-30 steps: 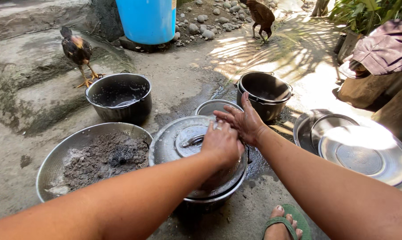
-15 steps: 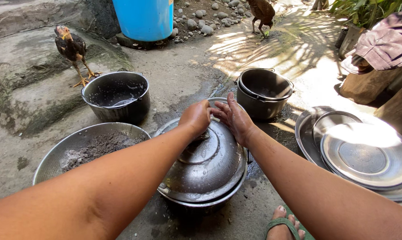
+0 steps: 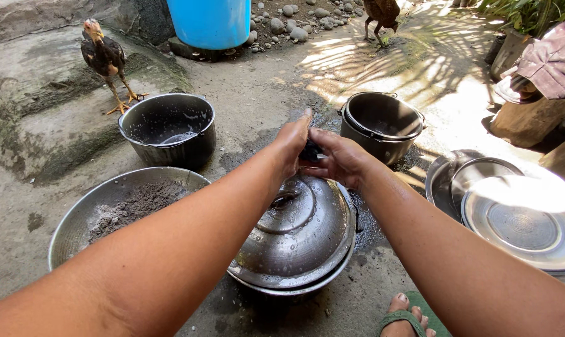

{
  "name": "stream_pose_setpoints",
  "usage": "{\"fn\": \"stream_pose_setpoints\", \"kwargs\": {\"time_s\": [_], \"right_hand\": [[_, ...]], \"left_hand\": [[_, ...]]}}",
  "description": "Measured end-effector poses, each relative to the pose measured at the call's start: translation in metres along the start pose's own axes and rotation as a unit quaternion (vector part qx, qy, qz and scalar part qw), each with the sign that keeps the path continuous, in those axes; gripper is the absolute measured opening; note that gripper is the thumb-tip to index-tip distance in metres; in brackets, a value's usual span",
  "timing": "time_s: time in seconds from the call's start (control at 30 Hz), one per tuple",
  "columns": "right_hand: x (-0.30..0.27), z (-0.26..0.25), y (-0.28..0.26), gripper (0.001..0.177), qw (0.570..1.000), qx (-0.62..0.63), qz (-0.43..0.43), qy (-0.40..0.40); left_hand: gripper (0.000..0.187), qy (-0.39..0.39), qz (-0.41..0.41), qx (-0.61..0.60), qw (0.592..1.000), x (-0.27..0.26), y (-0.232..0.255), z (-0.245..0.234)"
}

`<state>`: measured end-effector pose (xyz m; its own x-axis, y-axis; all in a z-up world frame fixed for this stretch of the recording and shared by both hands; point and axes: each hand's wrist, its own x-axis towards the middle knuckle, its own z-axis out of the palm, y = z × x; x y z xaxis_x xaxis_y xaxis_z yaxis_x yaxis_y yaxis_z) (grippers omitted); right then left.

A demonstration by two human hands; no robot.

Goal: The person scrubs the soot-blackened exterior of a large pot with an abrasive pad, then rinses and scrubs the pot's interior and a metal lid in a basin of water, working through several pots and lids on the ground.

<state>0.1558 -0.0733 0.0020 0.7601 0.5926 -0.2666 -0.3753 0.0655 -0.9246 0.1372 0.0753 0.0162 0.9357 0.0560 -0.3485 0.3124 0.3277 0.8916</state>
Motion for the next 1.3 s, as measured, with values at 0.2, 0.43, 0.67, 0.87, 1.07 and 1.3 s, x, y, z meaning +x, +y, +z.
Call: {"fn": "stream_pose_setpoints", "kwargs": {"time_s": [0.2,0.43,0.67,0.87,1.07,1.3], "right_hand": [[0.028,-0.028,0.008,0.036,0.982,-0.028,0.004,0.187],[0.054,-0.050,0.008,0.037,0.959,-0.103,0.040,0.260],[0.052,-0.010,0.003,0.035,0.975,-0.119,-0.005,0.188],[0.053,0.044,0.005,0.034,0.953,-0.271,-0.093,0.100],[0.043,0.085,0.019,0.039,0.912,-0.395,-0.112,-0.011],[0.025,0.146,0.031,0.041,0.761,-0.627,-0.155,-0.065]], "left_hand": [[0.084,0.082,0.020,0.112,0.990,0.008,0.003,-0.017],[0.073,0.092,0.016,0.120,0.988,0.006,-0.008,-0.045],[0.048,0.102,0.068,0.092,0.988,0.019,-0.015,-0.062],[0.028,0.214,0.200,0.102,0.951,0.019,-0.029,-0.134],[0.032,0.437,-0.015,0.412,0.799,-0.060,-0.067,-0.243],[0.063,0.315,-0.126,0.565,0.753,-0.100,-0.115,-0.271]]}}
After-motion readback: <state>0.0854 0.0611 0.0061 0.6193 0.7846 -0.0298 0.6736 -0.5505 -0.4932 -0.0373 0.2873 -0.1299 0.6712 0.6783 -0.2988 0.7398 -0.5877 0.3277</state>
